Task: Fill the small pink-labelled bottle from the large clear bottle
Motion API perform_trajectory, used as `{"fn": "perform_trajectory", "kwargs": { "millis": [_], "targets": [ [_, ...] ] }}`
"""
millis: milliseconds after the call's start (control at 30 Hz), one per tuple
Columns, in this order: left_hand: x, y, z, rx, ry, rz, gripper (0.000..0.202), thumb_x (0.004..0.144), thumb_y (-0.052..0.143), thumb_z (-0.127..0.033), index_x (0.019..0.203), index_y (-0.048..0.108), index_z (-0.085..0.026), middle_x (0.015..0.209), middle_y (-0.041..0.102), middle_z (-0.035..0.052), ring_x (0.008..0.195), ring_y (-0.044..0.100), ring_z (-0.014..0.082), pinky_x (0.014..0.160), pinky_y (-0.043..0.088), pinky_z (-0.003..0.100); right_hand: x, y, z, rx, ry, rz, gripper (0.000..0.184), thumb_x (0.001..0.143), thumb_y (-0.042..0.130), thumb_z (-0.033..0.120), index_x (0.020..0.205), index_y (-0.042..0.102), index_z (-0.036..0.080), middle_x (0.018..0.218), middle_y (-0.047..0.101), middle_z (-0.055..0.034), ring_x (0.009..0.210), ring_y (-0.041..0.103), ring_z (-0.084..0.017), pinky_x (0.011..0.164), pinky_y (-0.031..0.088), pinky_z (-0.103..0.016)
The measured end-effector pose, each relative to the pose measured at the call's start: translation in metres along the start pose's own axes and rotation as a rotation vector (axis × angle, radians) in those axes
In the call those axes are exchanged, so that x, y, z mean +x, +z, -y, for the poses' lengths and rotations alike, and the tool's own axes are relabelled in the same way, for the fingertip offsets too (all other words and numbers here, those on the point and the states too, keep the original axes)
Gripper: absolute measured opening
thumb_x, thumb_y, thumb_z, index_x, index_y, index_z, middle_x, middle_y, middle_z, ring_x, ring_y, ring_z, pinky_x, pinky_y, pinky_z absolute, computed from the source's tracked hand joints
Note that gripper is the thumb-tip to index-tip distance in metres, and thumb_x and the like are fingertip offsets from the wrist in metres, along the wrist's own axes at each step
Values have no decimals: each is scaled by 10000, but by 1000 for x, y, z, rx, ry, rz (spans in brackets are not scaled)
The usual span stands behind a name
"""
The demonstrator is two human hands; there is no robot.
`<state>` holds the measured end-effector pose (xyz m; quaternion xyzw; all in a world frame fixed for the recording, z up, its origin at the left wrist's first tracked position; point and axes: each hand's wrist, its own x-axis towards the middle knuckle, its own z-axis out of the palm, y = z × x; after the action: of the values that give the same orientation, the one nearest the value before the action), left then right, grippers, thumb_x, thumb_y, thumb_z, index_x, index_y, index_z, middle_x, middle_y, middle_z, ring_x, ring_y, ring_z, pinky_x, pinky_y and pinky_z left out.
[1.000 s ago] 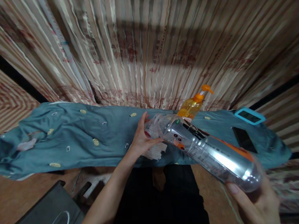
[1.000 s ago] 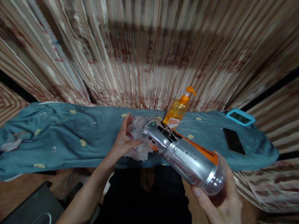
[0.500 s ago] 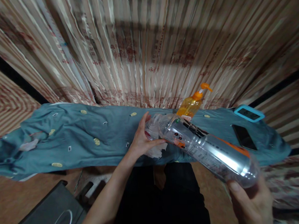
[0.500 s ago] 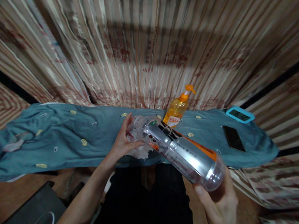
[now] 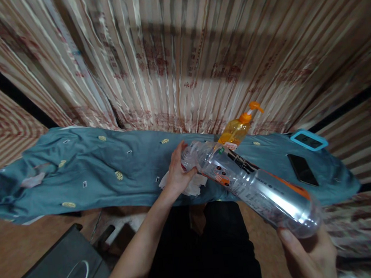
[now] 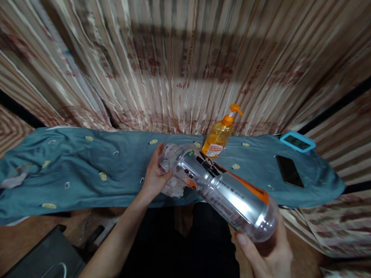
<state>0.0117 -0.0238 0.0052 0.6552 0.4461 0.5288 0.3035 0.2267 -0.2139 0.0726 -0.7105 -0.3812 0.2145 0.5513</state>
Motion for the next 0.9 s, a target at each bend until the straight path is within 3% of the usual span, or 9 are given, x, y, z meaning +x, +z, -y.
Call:
{"fn": "perform_trajectory", "kwargs": {
  "millis": [400,633,900],
  "targets": [
    [-2,4,1,16,-2,-43,888,707,788,-154,1507,407,-219,1494,570,143,1418,525,329,1214,399,525,-1,9,7,42,21,-75,1076,687,811,642,1542,400,134,1536,479,-195,1434,411,-459,1226,204,-637],
    [-2,3,0,41,3,-42,836,719,822,-199,1470,455,-231,1471,589,128,1413,523,336,1213,401,521,-1,-1,-14,-29,-65,-66,1044,721,817,589,1555,381,136,1579,428,-207,1478,356,-480,1222,202,-668],
    [-1,6,2,64,59,-61,792,736,828,-249,1446,482,-197,1425,612,142,1351,569,334,1174,434,521,0,-5,-24,-84,-152,-95,1036,712,822,610,1532,426,116,1515,497,-206,1426,433,-458,1200,252,-669]
  ]
}}
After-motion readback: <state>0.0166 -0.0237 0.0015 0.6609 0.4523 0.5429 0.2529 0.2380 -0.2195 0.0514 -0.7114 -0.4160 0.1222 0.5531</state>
